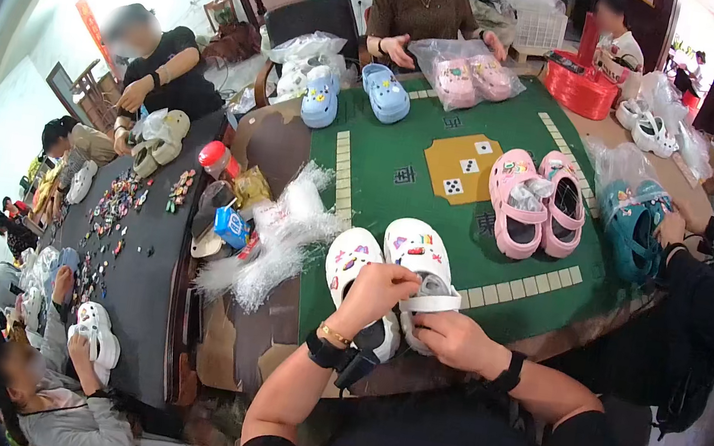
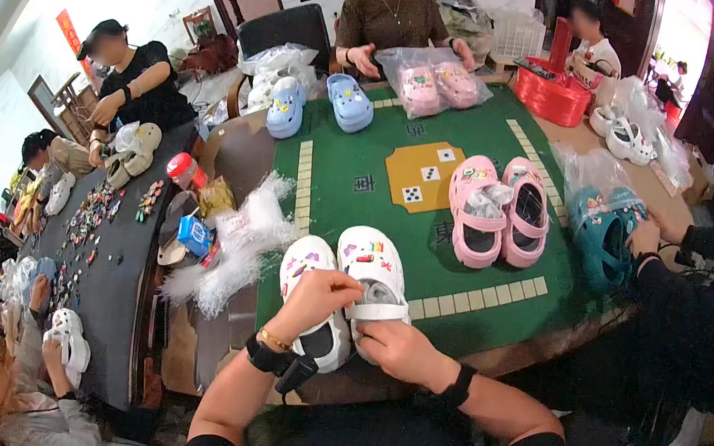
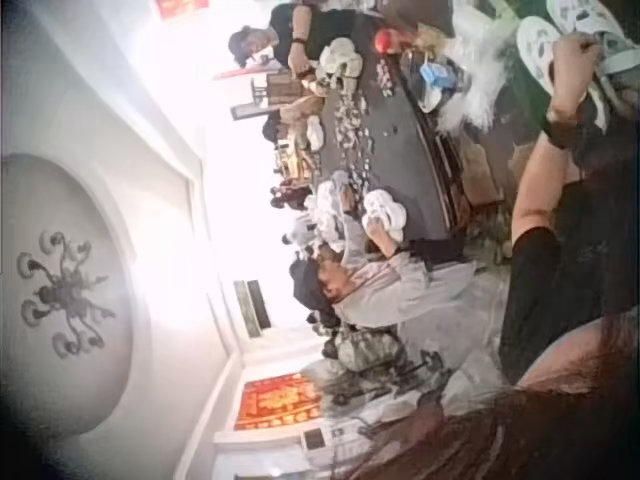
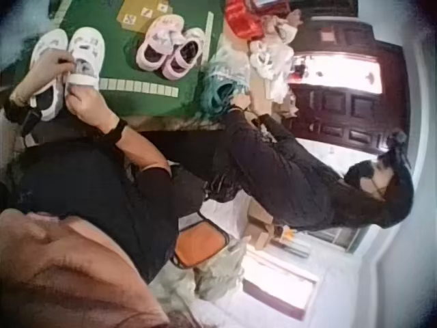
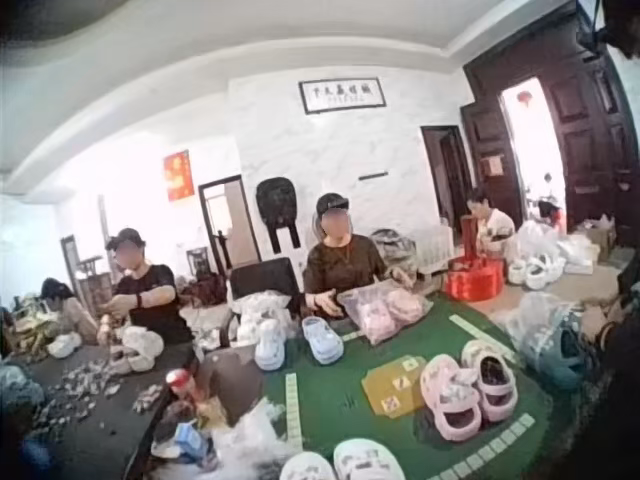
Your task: Attaching decorative charms to foam clogs.
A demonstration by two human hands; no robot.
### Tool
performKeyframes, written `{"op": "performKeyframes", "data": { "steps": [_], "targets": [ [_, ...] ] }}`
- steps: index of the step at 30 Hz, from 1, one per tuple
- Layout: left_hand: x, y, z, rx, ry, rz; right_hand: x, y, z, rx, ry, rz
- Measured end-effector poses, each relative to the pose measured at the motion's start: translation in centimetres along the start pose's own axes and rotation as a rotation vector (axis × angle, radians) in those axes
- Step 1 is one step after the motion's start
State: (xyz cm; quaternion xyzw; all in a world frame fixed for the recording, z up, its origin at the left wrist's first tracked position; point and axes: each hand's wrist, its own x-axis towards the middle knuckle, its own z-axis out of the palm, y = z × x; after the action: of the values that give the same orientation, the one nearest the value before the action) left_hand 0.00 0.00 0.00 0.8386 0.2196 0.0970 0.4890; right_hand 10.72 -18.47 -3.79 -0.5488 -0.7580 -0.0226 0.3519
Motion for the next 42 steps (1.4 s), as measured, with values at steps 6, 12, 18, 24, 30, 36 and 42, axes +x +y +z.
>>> {"op": "performKeyframes", "data": {
  "steps": [6, 12, 18, 24, 30, 36, 42],
  "targets": [
    [0.4, 0.2, 0.0, -0.022, -0.001, 0.037, 0.4, 0.2, -0.1, 0.010, 0.034, -0.007],
    [-0.2, 0.6, 0.2, -0.051, 0.092, 0.042, 0.7, -0.9, -0.8, 0.055, 0.061, 0.089],
    [-2.4, 1.5, -1.0, -0.301, 0.210, -0.025, 3.3, -0.8, -1.9, 0.245, 0.435, 0.448],
    [-3.9, 1.9, -1.5, -0.261, 0.219, -0.001, 6.7, -1.0, -0.4, 0.611, 0.299, 0.727],
    [-5.3, 1.1, -2.2, -0.320, 0.303, -0.028, 7.0, -0.5, 0.0, 0.567, 0.372, 0.655],
    [-5.8, 0.9, -1.9, -0.357, 0.350, 0.052, 7.7, -1.0, -1.0, 0.523, 0.374, 0.540],
    [-5.9, 0.4, -1.6, -0.536, 0.357, 0.069, 8.3, -1.9, -1.3, 0.524, 0.369, 0.523]
  ]
}}
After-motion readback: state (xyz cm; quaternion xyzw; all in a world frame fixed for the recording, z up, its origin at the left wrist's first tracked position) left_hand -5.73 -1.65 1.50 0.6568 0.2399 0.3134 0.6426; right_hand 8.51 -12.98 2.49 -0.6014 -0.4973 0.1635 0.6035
